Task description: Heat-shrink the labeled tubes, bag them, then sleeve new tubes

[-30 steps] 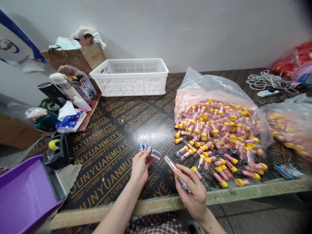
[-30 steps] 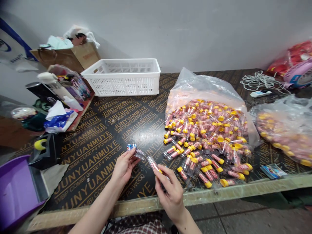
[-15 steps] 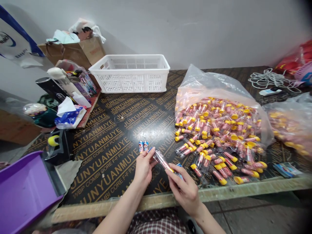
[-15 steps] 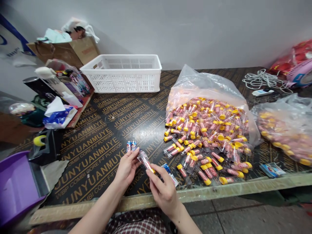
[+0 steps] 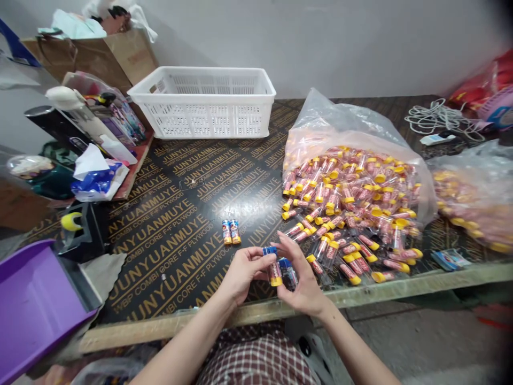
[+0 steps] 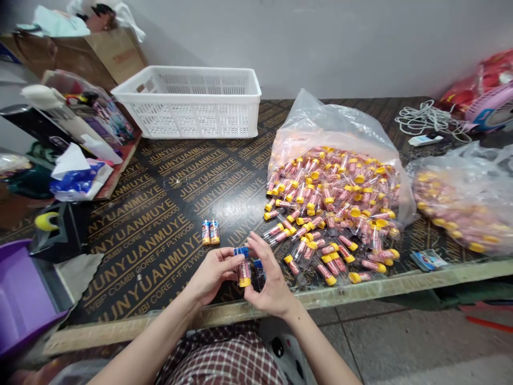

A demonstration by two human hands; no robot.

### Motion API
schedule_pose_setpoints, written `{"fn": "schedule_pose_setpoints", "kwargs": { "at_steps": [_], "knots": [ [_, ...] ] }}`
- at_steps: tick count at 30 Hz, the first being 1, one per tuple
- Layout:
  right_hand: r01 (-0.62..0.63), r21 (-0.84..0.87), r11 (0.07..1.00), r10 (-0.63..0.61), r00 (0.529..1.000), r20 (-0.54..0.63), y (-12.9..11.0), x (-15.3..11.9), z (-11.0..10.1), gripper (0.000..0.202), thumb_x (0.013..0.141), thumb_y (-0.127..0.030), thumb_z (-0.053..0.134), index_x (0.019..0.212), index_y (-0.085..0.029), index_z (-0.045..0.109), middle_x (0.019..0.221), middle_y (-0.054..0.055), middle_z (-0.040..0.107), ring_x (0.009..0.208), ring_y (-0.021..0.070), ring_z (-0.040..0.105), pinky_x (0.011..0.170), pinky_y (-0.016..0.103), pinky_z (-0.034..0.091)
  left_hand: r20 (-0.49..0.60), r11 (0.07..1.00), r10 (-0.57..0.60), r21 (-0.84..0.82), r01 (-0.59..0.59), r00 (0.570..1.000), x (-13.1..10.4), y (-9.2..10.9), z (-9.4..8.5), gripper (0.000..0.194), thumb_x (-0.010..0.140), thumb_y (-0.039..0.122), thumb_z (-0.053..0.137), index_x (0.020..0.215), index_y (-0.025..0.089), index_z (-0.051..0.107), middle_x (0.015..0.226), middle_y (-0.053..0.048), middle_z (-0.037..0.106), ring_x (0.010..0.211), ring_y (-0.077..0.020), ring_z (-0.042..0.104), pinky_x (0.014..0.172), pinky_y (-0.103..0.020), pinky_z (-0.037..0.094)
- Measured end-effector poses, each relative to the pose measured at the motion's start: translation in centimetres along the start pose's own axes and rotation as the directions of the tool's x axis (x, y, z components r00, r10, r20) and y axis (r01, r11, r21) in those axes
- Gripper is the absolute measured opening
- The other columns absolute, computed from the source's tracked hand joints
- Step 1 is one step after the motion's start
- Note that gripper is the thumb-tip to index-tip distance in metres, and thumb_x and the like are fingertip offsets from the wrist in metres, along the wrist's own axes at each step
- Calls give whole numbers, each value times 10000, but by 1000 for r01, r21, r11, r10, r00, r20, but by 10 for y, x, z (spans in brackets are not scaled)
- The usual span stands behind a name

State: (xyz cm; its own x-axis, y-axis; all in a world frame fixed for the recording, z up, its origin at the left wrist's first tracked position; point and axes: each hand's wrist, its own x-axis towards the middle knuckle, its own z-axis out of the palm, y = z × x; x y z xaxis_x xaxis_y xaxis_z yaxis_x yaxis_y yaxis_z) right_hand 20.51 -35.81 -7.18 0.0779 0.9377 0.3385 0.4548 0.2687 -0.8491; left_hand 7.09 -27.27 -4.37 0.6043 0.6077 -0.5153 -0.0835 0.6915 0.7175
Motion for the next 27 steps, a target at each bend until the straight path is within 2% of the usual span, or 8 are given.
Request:
{"fn": "schedule_pose_setpoints", "kwargs": {
  "at_steps": [3, 6, 15, 22, 25, 27],
  "knots": [
    [-26, 79, 997, 22, 998, 54, 1, -1, 1, 867, 613, -20, 495, 1402, -270, 235, 1401, 74, 354, 1270, 258, 387, 1055, 446, 366, 7, 1000, -20, 9, 19, 1000, -1, -2, 0, 365, 562, 318, 810, 784, 83, 641, 673, -36, 657, 555, -101, 589, 506, -193, 468],
    [-44, 135, 990, 40, 999, 33, 3, -3, 4, 859, 601, -11, 492, 1386, -272, 259, 1354, 74, 411, 1236, 251, 430, 1053, 443, 373, 13, 1000, -26, 1, 26, 1000, -2, -3, 1, 358, 563, 314, 809, 779, 86, 639, 665, -34, 656, 554, -101, 592, 505, -191, 468],
    [-28, 193, 981, 33, 999, -22, 2, -2, 7, 869, 588, -7, 500, 1382, -273, 268, 1336, 82, 421, 1214, 255, 449, 1037, 442, 388, -13, 999, -33, -17, 32, 999, -4, -4, 1, 392, 540, 323, 818, 790, 78, 643, 667, -36, 649, 553, -97, 582, 491, -183, 456],
    [-26, 205, 979, 30, 999, -15, 0, 0, 10, 848, 622, -32, 525, 1385, -277, 244, 1342, 82, 417, 1210, 246, 452, 1034, 439, 388, 4, 1000, -20, -11, 20, 1000, -4, -6, 2, 388, 562, 334, 803, 808, 85, 635, 690, -39, 651, 570, -99, 586, 529, -206, 481],
    [-32, 164, 986, 30, 999, 14, 2, 5, 2, 857, 676, -114, 586, 1411, -282, 176, 1408, 88, 338, 1219, 247, 439, 1033, 443, 385, -19, 998, 48, 44, -47, 999, 4, 5, -13, 376, 574, 363, 789, 773, 94, 617, 679, -37, 645, 559, -98, 581, 535, -211, 475],
    [-49, 34, 998, 50, 998, -45, 8, 10, -11, 815, 722, -175, 598, 1414, -281, 181, 1421, 88, 317, 1214, 244, 436, 1030, 450, 377, -139, 970, 200, 167, -176, 970, 15, 20, -34, 400, 562, 383, 787, 781, 107, 597, 646, -25, 635, 534, -103, 572, 508, -207, 451]
  ]
}}
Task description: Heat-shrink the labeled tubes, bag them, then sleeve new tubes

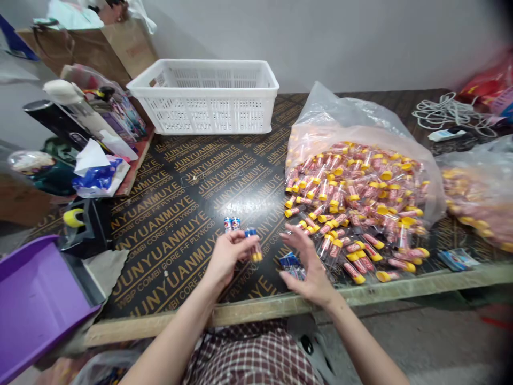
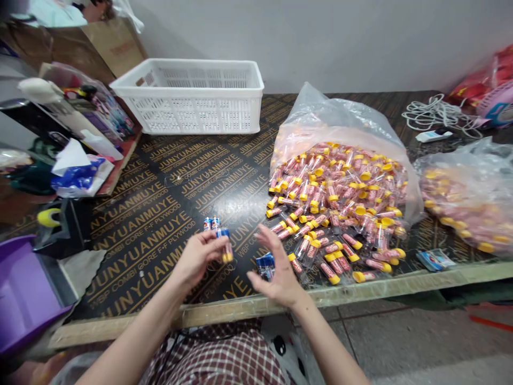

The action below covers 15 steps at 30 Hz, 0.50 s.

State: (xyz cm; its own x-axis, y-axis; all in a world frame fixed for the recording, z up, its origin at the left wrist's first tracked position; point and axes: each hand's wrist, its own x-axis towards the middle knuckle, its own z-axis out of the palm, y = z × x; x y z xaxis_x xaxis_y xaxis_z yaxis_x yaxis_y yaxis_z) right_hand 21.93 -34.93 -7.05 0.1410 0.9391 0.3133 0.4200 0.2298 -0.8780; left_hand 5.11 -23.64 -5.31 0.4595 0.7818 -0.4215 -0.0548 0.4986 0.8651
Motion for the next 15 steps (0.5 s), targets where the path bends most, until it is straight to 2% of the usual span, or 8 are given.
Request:
{"fn": "schedule_pose_setpoints", "kwargs": {
  "at_steps": [2, 4, 6, 8, 10, 12, 14, 15],
  "knots": [
    [-22, -221, 975, 2, 996, -88, 11, 6, -16, 671, 764, -191, 570, 1373, -264, 300, 1368, 86, 385, 1211, 244, 427, 1029, 457, 361, -195, 962, 186, 236, -138, 963, 20, 9, -27, 453, 542, 401, 788, 838, 129, 579, 575, 13, 599, 487, -106, 543, 473, -206, 416],
    [-27, -453, 891, -28, 993, -115, 25, 11, -32, 468, 780, -183, 542, 1242, -232, 481, 1256, 92, 481, 1173, 254, 445, 1003, 464, 364, -299, 844, 332, 518, -140, 895, 38, 14, -53, 503, 526, 420, 786, 891, 150, 572, 525, 44, 558, 463, -114, 522, 472, -215, 398],
    [-20, -627, 778, -26, 998, -63, 38, 14, -45, 315, 780, -168, 528, 1086, -208, 593, 1157, 100, 534, 1106, 266, 472, 954, 465, 384, -296, 696, 379, 716, -59, 877, 52, 16, -73, 509, 528, 445, 773, 904, 159, 583, 534, 39, 561, 490, -133, 540, 508, -232, 406],
    [-22, -740, 672, 23, 1000, -9, 48, 17, -52, 265, 785, -156, 521, 1020, -208, 631, 1126, 106, 543, 1064, 273, 477, 897, 454, 402, -269, 581, 366, 814, 7, 891, 58, 16, -82, 499, 546, 472, 752, 907, 165, 596, 569, 19, 585, 550, -159, 570, 557, -250, 415],
    [-31, -804, 594, 73, 997, 16, 54, 18, -55, 270, 800, -159, 524, 1037, -228, 636, 1140, 107, 534, 1072, 280, 461, 859, 440, 403, -257, 492, 383, 870, 40, 887, 58, 16, -81, 488, 590, 511, 712, 924, 172, 608, 597, 3, 598, 599, -181, 579, 595, -265, 408],
    [-25, -835, 550, 97, 995, 34, 58, 20, -55, 274, 809, -174, 543, 1058, -248, 631, 1150, 109, 524, 1082, 286, 447, 839, 435, 397, -254, 437, 459, 899, 32, 851, 50, 15, -68, 429, 656, 525, 657, 913, 183, 625, 622, -8, 602, 623, -186, 569, 619, -272, 392],
    [-12, -848, 529, 112, 992, 56, 61, 23, -53, 241, 803, -185, 568, 1023, -253, 639, 1150, 112, 519, 1078, 292, 443, 830, 439, 386, -201, 457, 520, 887, -71, 830, 38, 9, -44, 302, 720, 475, 616, 829, 195, 647, 646, -16, 610, 629, -177, 553, 635, -268, 375],
    [-7, -850, 527, 117, 991, 65, 61, 24, -53, 210, 800, -189, 577, 989, -252, 645, 1146, 113, 520, 1072, 294, 445, 824, 440, 382, -143, 491, 510, 858, -150, 848, 32, 4, -30, 240, 736, 431, 612, 775, 198, 654, 656, -20, 617, 633, -171, 550, 639, -264, 370]
  ]
}}
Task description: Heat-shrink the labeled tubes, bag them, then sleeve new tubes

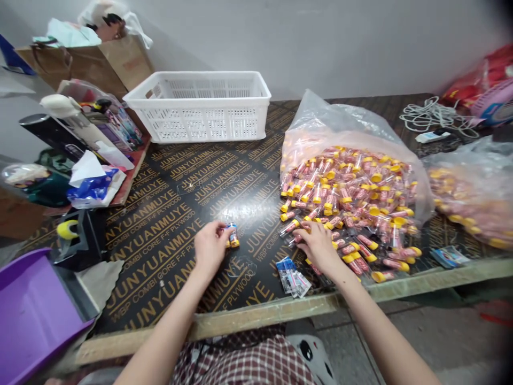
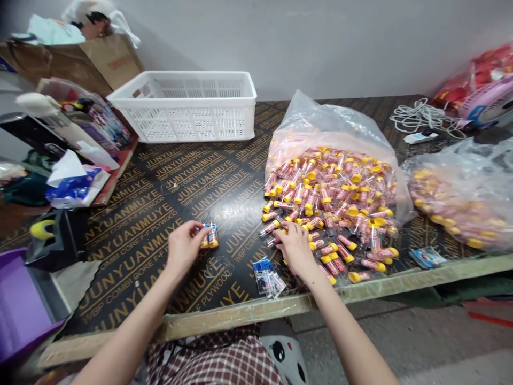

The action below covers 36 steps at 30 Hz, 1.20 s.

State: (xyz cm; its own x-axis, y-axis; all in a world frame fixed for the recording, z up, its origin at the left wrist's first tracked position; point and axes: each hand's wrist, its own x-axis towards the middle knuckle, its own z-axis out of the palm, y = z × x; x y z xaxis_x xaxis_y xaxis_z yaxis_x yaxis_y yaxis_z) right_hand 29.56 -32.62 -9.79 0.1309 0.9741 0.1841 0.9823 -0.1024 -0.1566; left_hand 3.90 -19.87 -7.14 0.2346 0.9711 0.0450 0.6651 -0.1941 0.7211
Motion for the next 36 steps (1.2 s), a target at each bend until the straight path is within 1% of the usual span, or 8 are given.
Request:
{"fn": "schedule_pose_setpoints", "kwargs": {
  "at_steps": [3, 6, 14, 22, 26, 30, 33, 36],
  "knots": [
    [0, 34, 999, 0, 1000, -10, -3, 2, -1, 144, 808, -216, 580, 936, -248, 638, 1132, 106, 532, 1053, 290, 458, 818, 439, 371, 280, 977, 138, -196, -84, 950, -32, 30, 30, 146, 716, 344, 651, 707, 200, 666, 699, -33, 646, 657, -173, 555, 639, -263, 363],
    [9, 140, 990, -4, 999, -37, -8, -2, -9, 171, 841, -241, 540, 1000, -241, 599, 1138, 95, 560, 1059, 278, 474, 845, 446, 361, 434, 978, 190, -159, -133, 881, -53, 47, 57, 151, 656, 317, 716, 734, 197, 667, 734, -36, 647, 679, -182, 554, 628, -269, 353],
    [-96, 479, 872, 145, 987, -66, -20, -29, -25, 207, 885, -284, 481, 1065, -217, 557, 1022, 79, 599, 957, 231, 549, 846, 386, 416, 483, 988, 147, -109, -107, 863, -58, 48, 69, 77, 710, 214, 656, 644, 188, 623, 679, -16, 645, 659, -167, 556, 630, -260, 345],
    [-191, 630, 752, 355, 924, -143, -33, -38, -25, 184, 839, -304, 549, 994, -203, 561, 978, 65, 591, 923, 219, 543, 813, 362, 435, 457, 971, 216, -5, -241, 863, -68, 50, 68, 42, 759, 200, 605, 719, 201, 619, 700, -32, 642, 671, -179, 563, 621, -263, 338],
    [-205, 692, 692, 415, 897, -149, -39, -39, -26, 126, 816, -298, 577, 900, -206, 566, 907, 47, 585, 853, 201, 544, 769, 348, 447, 375, 946, 325, -108, -307, 868, -71, 48, 67, 69, 730, 163, 611, 677, 190, 576, 783, -34, 614, 773, -175, 545, 673, -262, 362],
    [-167, 773, 612, 422, 895, -141, -46, -39, -29, 133, 826, -287, 556, 926, -213, 603, 964, 64, 587, 918, 208, 546, 795, 358, 467, 369, 922, 173, -387, -18, 913, -67, 44, 64, 96, 710, 185, 591, 647, 180, 518, 636, 14, 563, 613, -124, 519, 603, -237, 380],
    [-142, 817, 559, 402, 908, -117, -52, -39, -32, 172, 833, -284, 547, 973, -225, 627, 1021, 69, 583, 962, 207, 551, 816, 354, 483, 420, 717, -31, -623, 313, 907, -57, 37, 58, 169, 665, 214, 616, 684, 188, 450, 524, 64, 512, 494, -97, 503, 546, -216, 399],
    [-128, 860, 493, 394, 915, -90, -61, -40, -32, 188, 835, -278, 553, 1000, -230, 629, 1050, 67, 583, 966, 196, 566, 804, 325, 503, 452, 489, -175, -731, 476, 875, -46, 32, 49, 361, 552, 167, 700, 832, 186, 473, 542, 77, 564, 478, -96, 541, 551, -215, 440]
  ]
}}
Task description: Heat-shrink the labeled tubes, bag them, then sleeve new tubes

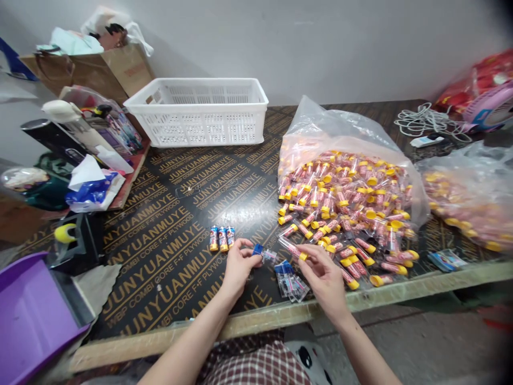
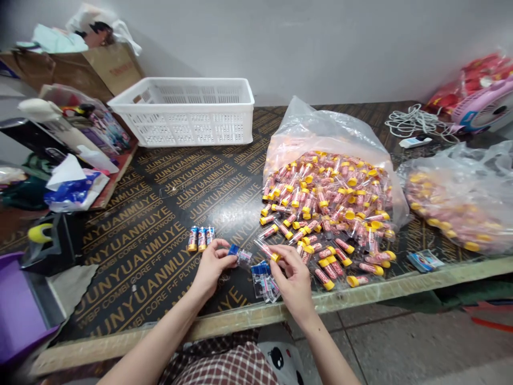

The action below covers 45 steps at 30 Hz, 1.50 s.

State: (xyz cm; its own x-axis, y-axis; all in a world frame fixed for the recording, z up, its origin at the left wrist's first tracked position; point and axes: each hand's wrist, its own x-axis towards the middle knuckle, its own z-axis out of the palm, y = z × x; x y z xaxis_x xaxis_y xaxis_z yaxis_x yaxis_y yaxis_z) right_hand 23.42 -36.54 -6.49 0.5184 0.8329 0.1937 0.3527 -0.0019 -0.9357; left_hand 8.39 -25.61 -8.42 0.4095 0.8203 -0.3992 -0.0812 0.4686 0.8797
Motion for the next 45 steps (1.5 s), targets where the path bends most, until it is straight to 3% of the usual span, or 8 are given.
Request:
{"fn": "schedule_pose_setpoints", "kwargs": {
  "at_steps": [3, 9, 19, 24, 29, 33, 41, 45],
  "knots": [
    [-31, 78, 996, 31, 1000, 6, -2, -5, 8, 234, 832, -266, 571, 1062, -246, 606, 1065, 53, 590, 969, 181, 580, 845, 317, 500, -44, 990, -59, -128, 53, 997, 3, 9, -6, 475, 490, 164, 767, 908, 147, 543, 623, 35, 625, 523, -93, 571, 568, -213, 471],
    [-8, 97, 995, 9, 1000, -15, -6, -11, 17, 224, 833, -258, 573, 1051, -232, 618, 1079, 66, 594, 990, 190, 578, 860, 330, 502, -106, 956, -112, -281, 79, 988, 7, 15, -9, 342, 484, 301, 825, 690, 113, 626, 640, 9, 628, 551, -75, 566, 560, -202, 494],
    [97, -17, 995, -98, 995, -14, -4, -15, 20, 242, 839, -209, 553, 1066, -263, 619, 1104, 69, 584, 1027, 214, 559, 875, 382, 488, -162, 955, -111, -290, 61, 981, 9, 14, -15, 391, 459, 396, 836, 646, 111, 644, 582, 5, 621, 533, -92, 580, 545, -210, 480],
    [137, -73, 988, -130, 987, 98, -3, -17, 23, 272, 847, -200, 541, 1096, -285, 613, 1119, 62, 583, 1057, 215, 549, 925, 402, 459, -169, 967, -69, -252, 25, 983, 6, 12, -12, 385, 531, 430, 799, 663, 106, 639, 604, -3, 623, 546, -89, 566, 565, -220, 485],
    [125, -6, 992, -119, 962, 247, -5, -18, 28, 305, 890, -175, 452, 1128, -295, 600, 1162, 51, 570, 1091, 193, 541, 941, 366, 453, -38, 962, -23, -272, 12, 999, -1, 18, -6, 333, 608, 380, 770, 759, 130, 609, 713, -5, 644, 650, -107, 599, 620, -231, 498],
    [187, -42, 982, -171, 953, 252, -3, -16, 32, 386, 851, -129, 471, 1187, -303, 549, 1133, 57, 539, 1075, 191, 538, 945, 370, 452, 46, 962, -81, -256, 91, 996, -8, 25, -4, 423, 554, 294, 815, 882, 144, 594, 709, 2, 649, 623, -108, 608, 597, -222, 492],
    [296, -18, 955, -269, 891, 367, -2, -7, 29, 815, 658, -65, 519, 1399, -270, 249, 1463, 84, 222, 1302, 286, 327, 1052, 488, 343, 238, 963, -202, -127, 237, 950, -25, 21, 1, 411, 556, 307, 818, 837, 72, 633, 714, -48, 662, 602, -105, 601, 580, -220, 488],
    [293, 47, 955, -281, 838, 468, -1, -5, 27, 861, 619, -44, 493, 1408, -257, 219, 1419, 84, 329, 1291, 263, 360, 1071, 459, 332, 260, 957, -227, -120, 264, 939, -27, 18, 3, 401, 540, 301, 826, 809, 80, 627, 681, -34, 656, 566, -94, 591, 521, -189, 461]
  ]
}}
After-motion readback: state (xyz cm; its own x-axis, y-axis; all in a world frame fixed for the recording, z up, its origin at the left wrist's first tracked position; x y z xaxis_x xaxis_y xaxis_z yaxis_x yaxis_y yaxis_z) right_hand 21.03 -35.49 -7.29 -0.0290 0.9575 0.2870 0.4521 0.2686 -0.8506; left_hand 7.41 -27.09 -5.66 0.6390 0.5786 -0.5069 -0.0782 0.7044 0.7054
